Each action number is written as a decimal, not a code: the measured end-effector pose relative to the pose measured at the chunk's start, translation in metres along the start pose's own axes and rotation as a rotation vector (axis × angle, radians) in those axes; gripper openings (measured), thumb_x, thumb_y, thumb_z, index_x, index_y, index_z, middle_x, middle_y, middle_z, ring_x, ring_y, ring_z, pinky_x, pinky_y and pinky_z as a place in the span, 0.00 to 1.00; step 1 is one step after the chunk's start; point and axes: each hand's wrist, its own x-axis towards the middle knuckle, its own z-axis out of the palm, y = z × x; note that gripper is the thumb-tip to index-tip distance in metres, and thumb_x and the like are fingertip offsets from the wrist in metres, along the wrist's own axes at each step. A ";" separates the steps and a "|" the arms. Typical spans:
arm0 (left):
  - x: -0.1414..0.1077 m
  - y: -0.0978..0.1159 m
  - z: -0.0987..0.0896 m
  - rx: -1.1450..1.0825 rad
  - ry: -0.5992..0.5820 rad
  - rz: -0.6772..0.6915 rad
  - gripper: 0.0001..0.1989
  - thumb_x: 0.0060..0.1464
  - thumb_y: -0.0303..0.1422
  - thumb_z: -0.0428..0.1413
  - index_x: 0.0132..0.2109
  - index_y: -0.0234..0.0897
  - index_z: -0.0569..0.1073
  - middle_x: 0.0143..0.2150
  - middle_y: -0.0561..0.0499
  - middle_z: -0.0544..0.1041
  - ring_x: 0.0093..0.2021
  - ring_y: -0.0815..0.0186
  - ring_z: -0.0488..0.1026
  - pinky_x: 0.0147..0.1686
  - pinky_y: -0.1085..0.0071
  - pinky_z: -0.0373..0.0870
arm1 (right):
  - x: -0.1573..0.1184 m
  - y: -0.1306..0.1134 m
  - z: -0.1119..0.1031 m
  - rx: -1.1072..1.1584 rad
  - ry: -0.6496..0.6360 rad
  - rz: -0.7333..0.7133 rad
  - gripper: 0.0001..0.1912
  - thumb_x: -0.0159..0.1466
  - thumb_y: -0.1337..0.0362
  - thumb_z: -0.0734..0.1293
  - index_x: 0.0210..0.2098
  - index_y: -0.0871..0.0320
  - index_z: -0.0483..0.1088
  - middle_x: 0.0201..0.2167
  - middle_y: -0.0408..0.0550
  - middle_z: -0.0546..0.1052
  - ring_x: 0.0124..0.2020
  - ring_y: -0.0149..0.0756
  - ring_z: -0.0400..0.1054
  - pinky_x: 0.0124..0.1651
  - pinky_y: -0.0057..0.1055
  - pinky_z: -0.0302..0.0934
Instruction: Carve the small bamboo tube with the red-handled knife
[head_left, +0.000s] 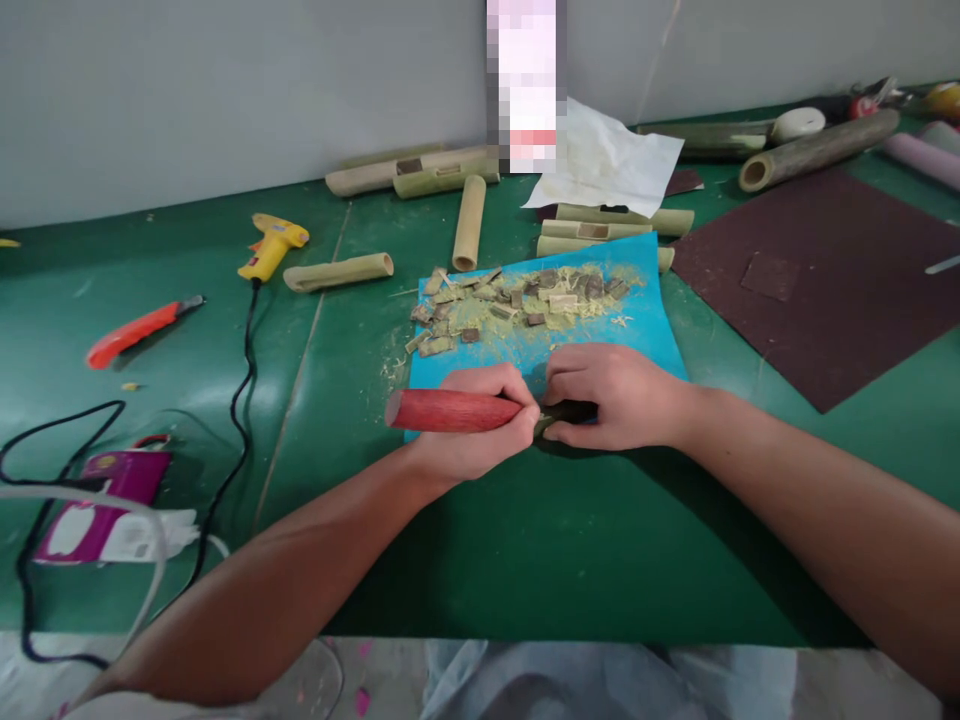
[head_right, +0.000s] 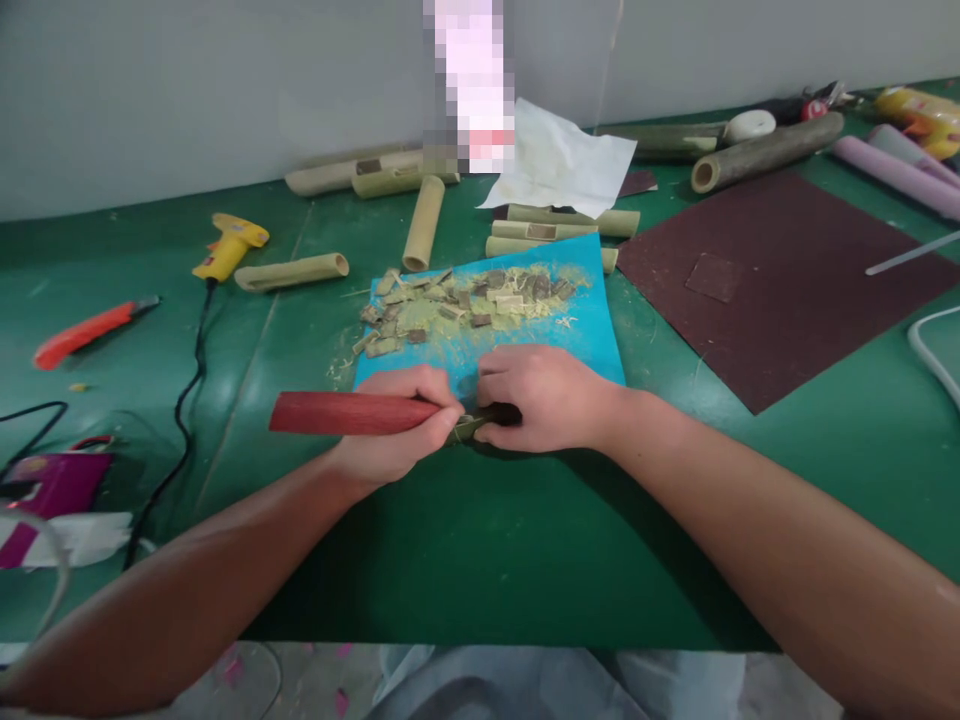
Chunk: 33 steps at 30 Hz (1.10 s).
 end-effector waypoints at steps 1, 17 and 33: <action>0.000 -0.001 0.000 -0.008 0.010 0.015 0.09 0.51 0.32 0.57 0.24 0.38 0.72 0.21 0.56 0.74 0.22 0.73 0.67 0.25 0.74 0.63 | 0.000 0.000 0.000 0.000 -0.004 0.000 0.10 0.70 0.59 0.70 0.34 0.57 0.74 0.33 0.47 0.73 0.34 0.35 0.66 0.37 0.31 0.56; -0.005 -0.004 -0.010 0.002 -0.038 0.109 0.05 0.60 0.35 0.61 0.38 0.40 0.79 0.32 0.53 0.83 0.29 0.69 0.77 0.33 0.71 0.75 | 0.000 0.000 0.000 0.018 0.003 0.008 0.11 0.71 0.58 0.70 0.35 0.57 0.75 0.33 0.48 0.74 0.35 0.37 0.67 0.37 0.32 0.57; -0.003 -0.005 -0.010 0.008 -0.132 0.179 0.08 0.64 0.35 0.59 0.39 0.40 0.82 0.35 0.53 0.86 0.30 0.70 0.79 0.36 0.72 0.76 | 0.001 -0.001 0.001 0.000 0.017 0.001 0.11 0.72 0.59 0.69 0.34 0.57 0.73 0.31 0.46 0.73 0.35 0.36 0.67 0.37 0.32 0.57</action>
